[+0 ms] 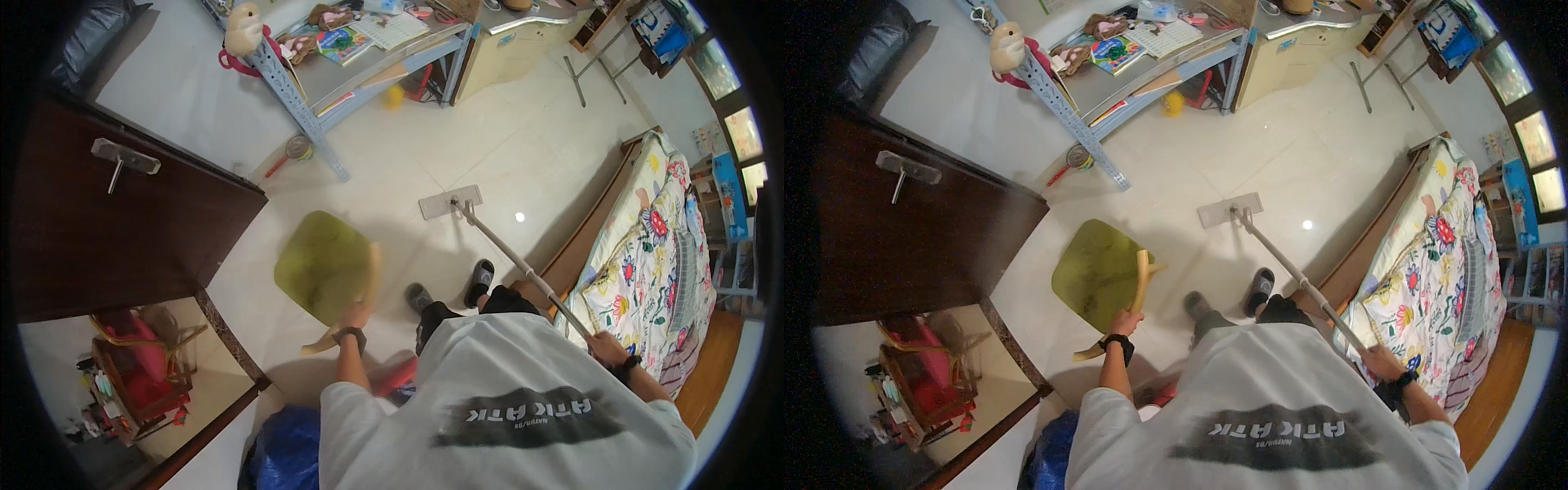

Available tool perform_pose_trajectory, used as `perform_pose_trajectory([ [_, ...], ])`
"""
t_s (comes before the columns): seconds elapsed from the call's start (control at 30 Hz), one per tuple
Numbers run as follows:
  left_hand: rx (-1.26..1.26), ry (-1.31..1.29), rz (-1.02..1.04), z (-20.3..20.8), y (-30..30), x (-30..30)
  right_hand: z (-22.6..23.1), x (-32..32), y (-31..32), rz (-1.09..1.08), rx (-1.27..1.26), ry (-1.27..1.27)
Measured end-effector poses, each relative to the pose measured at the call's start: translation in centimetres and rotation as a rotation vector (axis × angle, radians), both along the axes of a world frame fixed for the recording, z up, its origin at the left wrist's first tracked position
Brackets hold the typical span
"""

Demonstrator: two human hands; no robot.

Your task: The person cleans the floor of a bedroom using a flat mop, moving a chair aside and reaching under a bed and into a narrow gap between a bunk bed and a wardrobe.

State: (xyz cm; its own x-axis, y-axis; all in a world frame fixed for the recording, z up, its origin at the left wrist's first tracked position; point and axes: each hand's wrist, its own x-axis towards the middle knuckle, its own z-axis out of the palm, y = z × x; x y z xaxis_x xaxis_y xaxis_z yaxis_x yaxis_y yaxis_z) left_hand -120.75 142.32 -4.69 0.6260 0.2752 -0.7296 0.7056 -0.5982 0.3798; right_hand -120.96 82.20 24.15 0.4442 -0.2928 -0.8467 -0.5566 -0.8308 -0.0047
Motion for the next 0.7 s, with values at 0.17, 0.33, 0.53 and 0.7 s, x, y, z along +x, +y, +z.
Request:
perform_pose_trajectory([
  [0.17,0.027,-0.08,0.095,-0.2,-0.6,-2.2,-2.2,4.4,1.7,-0.072,0.093,-0.015],
  [0.33,-0.082,0.021,0.168,5.1,-1.8,-2.7,-9.6,8.4,0.6,0.069,0.163,-0.083],
  [0.53,-0.07,0.12,0.253,8.8,-3.7,-2.5,-18.5,16.7,8.4,0.093,0.298,-0.253],
  [0.7,-0.173,-0.016,0.254,6.0,-1.1,-5.4,-19.8,19.8,14.1,0.179,0.299,-0.291],
])
